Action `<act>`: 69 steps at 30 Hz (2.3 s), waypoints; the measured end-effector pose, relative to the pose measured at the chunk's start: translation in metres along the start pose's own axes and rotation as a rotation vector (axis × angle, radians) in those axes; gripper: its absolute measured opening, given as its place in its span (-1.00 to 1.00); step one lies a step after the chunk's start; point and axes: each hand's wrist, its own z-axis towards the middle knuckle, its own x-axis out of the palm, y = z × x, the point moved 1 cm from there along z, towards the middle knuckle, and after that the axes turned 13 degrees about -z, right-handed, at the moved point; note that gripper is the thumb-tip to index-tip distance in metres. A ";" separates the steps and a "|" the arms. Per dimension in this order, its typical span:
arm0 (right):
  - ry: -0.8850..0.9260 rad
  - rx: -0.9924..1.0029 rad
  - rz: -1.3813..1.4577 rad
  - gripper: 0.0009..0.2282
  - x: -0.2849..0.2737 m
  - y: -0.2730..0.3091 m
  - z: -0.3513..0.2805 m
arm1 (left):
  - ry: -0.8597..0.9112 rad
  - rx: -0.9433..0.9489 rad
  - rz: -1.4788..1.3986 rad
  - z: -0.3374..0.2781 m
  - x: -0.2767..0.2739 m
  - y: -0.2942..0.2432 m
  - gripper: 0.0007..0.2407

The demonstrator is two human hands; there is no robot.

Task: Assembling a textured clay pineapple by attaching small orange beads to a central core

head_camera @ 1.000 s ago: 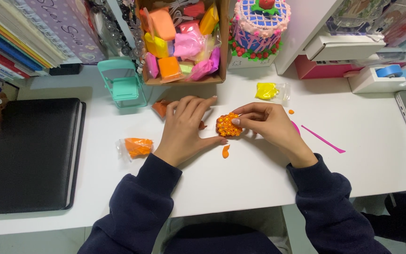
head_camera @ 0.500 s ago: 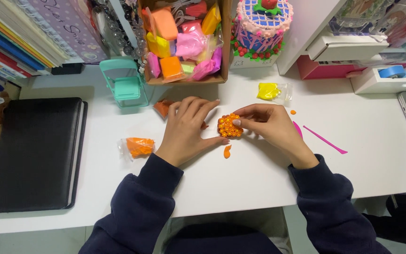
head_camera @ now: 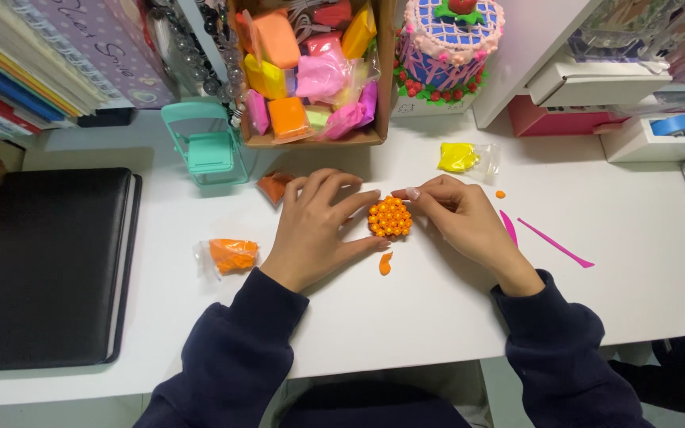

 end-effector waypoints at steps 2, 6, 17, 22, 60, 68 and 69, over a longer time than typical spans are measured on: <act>0.008 0.011 0.000 -0.76 -0.001 0.004 0.000 | 0.001 -0.002 0.001 0.000 0.000 0.000 -0.51; 0.035 0.017 0.032 -0.71 -0.002 0.004 0.003 | 0.031 -0.031 -0.010 0.001 -0.001 -0.002 -0.53; 0.115 -0.052 -0.005 -0.69 -0.009 0.011 -0.004 | 0.039 -0.020 0.000 0.003 0.000 -0.003 -0.55; 0.159 -0.100 -0.009 -0.45 -0.010 0.001 -0.002 | 0.023 -0.009 0.003 0.001 0.002 -0.002 -0.55; -0.306 -0.824 -0.600 -0.60 0.018 -0.014 -0.058 | -0.131 0.141 0.197 -0.013 -0.007 -0.024 -0.41; -0.306 -0.808 -0.625 -0.63 0.020 -0.015 -0.057 | -0.055 0.195 0.192 -0.014 -0.006 -0.028 -0.52; -0.309 -0.804 -0.630 -0.61 0.020 -0.016 -0.057 | -0.045 0.193 0.192 -0.014 -0.006 -0.029 -0.55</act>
